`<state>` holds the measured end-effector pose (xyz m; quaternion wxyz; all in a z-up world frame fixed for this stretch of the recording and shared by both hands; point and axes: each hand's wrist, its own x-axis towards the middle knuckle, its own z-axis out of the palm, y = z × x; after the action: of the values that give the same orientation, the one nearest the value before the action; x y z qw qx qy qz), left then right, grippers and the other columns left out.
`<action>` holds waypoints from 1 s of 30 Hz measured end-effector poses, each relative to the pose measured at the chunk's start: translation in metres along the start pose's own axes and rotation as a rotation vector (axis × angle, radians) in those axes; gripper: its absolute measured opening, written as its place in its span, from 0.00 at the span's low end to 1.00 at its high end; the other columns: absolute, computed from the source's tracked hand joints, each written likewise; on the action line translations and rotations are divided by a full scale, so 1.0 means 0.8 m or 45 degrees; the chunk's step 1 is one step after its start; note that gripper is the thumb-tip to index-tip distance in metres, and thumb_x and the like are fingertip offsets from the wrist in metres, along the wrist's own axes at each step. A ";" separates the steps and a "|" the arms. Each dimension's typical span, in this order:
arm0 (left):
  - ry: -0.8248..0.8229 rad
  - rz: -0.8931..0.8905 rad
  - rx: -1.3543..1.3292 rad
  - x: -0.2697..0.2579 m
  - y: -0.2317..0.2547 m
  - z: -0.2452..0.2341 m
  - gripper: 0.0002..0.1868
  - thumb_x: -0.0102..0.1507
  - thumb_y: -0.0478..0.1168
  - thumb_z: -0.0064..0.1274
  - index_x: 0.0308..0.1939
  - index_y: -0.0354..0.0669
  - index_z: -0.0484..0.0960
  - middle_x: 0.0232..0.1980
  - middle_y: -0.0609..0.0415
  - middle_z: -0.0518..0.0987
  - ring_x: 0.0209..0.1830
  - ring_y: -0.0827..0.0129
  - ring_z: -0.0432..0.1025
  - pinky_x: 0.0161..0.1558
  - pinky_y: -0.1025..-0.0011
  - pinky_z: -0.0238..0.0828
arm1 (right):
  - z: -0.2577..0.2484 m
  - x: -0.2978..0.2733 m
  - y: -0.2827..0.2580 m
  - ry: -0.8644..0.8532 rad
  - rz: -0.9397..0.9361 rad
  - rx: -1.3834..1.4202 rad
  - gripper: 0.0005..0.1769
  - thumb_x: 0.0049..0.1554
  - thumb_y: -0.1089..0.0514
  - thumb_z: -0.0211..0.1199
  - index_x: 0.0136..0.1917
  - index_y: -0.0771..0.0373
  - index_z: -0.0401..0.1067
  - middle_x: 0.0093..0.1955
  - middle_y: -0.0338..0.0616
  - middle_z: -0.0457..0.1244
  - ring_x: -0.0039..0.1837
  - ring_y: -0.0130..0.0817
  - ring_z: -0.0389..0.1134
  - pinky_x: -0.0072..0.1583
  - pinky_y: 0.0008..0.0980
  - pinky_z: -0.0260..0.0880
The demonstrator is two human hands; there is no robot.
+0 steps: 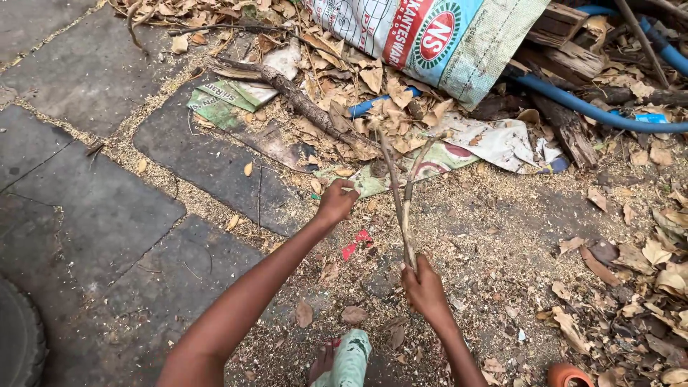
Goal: Breaking and sorting dry sticks and branches on the ground.
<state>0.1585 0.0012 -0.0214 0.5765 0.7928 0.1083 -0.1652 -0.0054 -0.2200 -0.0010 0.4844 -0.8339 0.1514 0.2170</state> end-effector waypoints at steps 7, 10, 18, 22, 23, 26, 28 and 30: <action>0.068 0.085 0.210 0.072 0.033 0.009 0.33 0.64 0.37 0.52 0.73 0.46 0.62 0.39 0.46 0.75 0.23 0.76 0.63 0.27 0.68 0.66 | 0.018 0.002 0.020 0.114 0.021 0.016 0.13 0.65 0.56 0.46 0.58 0.66 0.61 0.30 0.44 0.61 0.24 0.30 0.59 0.23 0.28 0.60; 0.098 0.109 0.293 0.110 0.044 0.019 0.39 0.62 0.36 0.54 0.74 0.56 0.54 0.59 0.51 0.72 0.25 0.78 0.73 0.28 0.71 0.75 | 0.024 0.011 0.035 0.075 0.047 0.112 0.13 0.64 0.56 0.46 0.60 0.63 0.60 0.30 0.45 0.61 0.24 0.29 0.59 0.23 0.28 0.60; 0.134 0.034 0.690 0.206 0.035 0.039 0.38 0.67 0.47 0.55 0.76 0.60 0.51 0.37 0.54 0.81 0.20 0.76 0.66 0.22 0.72 0.60 | 0.026 0.030 0.037 0.130 0.129 0.215 0.13 0.64 0.57 0.47 0.60 0.64 0.61 0.31 0.44 0.63 0.24 0.29 0.60 0.23 0.28 0.60; 0.455 0.071 0.483 0.178 0.071 0.002 0.35 0.65 0.39 0.50 0.74 0.51 0.52 0.27 0.53 0.75 0.16 0.71 0.62 0.15 0.72 0.54 | 0.032 0.042 0.041 0.125 0.120 0.211 0.12 0.64 0.60 0.46 0.60 0.63 0.61 0.30 0.45 0.64 0.23 0.29 0.60 0.22 0.28 0.60; 0.590 0.013 0.330 0.200 0.054 -0.008 0.24 0.66 0.37 0.47 0.64 0.46 0.57 0.27 0.55 0.73 0.16 0.73 0.63 0.15 0.73 0.55 | 0.034 0.046 0.041 0.124 0.105 0.221 0.12 0.64 0.60 0.46 0.60 0.63 0.61 0.30 0.45 0.64 0.23 0.29 0.60 0.22 0.28 0.60; 0.764 -0.092 0.089 0.259 0.014 -0.043 0.11 0.67 0.35 0.44 0.52 0.42 0.63 0.26 0.57 0.70 0.16 0.75 0.62 0.15 0.74 0.55 | 0.051 0.064 0.048 0.135 0.083 0.243 0.12 0.63 0.62 0.47 0.60 0.63 0.61 0.30 0.45 0.63 0.23 0.29 0.60 0.21 0.28 0.60; 0.806 -0.144 0.001 0.283 0.003 -0.062 0.10 0.67 0.36 0.44 0.50 0.42 0.63 0.26 0.58 0.68 0.16 0.75 0.60 0.14 0.74 0.55 | 0.065 0.075 0.054 0.146 0.080 0.250 0.12 0.63 0.62 0.47 0.60 0.64 0.61 0.30 0.45 0.63 0.23 0.29 0.60 0.21 0.28 0.60; 0.716 -0.240 -0.145 0.294 0.006 -0.073 0.10 0.68 0.45 0.45 0.39 0.43 0.66 0.24 0.59 0.69 0.15 0.76 0.56 0.16 0.73 0.51 | 0.080 0.080 0.061 0.181 0.070 0.208 0.12 0.63 0.61 0.48 0.60 0.66 0.61 0.29 0.46 0.63 0.23 0.29 0.61 0.22 0.28 0.60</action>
<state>0.3848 0.0508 -0.0921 0.5497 0.7603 0.3459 0.0145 0.0135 -0.1910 -0.0980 0.5325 -0.8006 0.2255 0.1574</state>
